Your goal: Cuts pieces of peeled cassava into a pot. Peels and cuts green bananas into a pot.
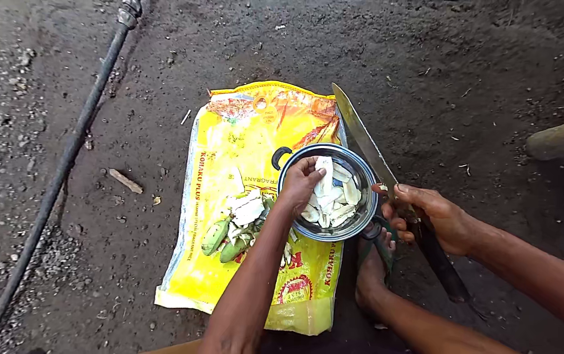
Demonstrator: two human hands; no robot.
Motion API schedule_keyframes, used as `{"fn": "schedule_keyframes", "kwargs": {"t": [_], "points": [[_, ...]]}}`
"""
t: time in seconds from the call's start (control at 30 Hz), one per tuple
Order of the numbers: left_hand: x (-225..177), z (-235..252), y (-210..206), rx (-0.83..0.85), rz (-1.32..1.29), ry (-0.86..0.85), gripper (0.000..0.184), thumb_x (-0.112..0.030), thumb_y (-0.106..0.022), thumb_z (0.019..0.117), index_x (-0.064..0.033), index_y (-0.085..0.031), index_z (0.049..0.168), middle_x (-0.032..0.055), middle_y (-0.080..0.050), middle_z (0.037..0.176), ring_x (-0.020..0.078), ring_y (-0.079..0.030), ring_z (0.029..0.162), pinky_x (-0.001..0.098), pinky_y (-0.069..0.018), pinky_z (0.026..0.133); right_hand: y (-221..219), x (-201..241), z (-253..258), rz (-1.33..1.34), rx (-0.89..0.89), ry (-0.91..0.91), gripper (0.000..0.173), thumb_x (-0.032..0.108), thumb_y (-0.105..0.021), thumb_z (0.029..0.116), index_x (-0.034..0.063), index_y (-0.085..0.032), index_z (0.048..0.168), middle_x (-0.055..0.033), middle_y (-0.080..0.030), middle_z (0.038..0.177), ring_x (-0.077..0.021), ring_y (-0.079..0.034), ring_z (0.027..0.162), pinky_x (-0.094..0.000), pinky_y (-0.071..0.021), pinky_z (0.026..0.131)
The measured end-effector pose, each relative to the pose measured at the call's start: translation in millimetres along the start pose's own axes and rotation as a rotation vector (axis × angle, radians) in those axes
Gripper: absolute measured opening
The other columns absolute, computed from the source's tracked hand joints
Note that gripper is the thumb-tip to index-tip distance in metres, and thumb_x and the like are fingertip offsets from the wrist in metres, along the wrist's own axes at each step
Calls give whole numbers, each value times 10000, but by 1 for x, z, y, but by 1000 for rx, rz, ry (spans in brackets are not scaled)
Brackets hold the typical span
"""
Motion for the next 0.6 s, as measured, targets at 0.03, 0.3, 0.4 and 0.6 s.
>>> {"fn": "schedule_keyframes", "kwargs": {"t": [0.03,0.3,0.4,0.6], "points": [[-2,-11,-1,63,-291,55,249,-2,-472,1043,-72,-521,1277,42,-628,1012,107,-657,814,281,-580,746,-2,1,0,0,3,6,466,324,-268,1093,111,-477,1451,-2,-627,838,-53,-560,555,-181,-501,518],[-14,-49,-20,372,-823,98,468,-393,-158,1109,-182,-452,1406,68,-670,880,120,-608,608,223,-519,574,-22,5,-10,-234,37,178,448,383,-364,1056,104,-585,1327,58,-612,774,-41,-528,535,-193,-486,513],[-18,-56,-24,282,-861,69,570,-500,-81,1090,-210,-468,1391,55,-637,763,171,-646,651,294,-573,671,-33,6,-16,-442,43,294,493,401,-423,1050,86,-566,1402,99,-602,801,-8,-522,561,-181,-476,519],[-25,-83,-26,78,-1162,108,619,-500,-116,1079,-131,-587,1235,73,-646,782,210,-684,726,347,-594,712,-55,6,-23,-787,11,722,574,433,-564,1004,50,-557,1433,-11,-665,897,11,-573,701,-164,-499,636]]}}
Point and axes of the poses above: each hand's wrist, its own z-axis towards the middle knuckle, its own y-axis out of the back of the hand, x = y × z, the point moved 3 cm from there along z, towards the middle knuckle
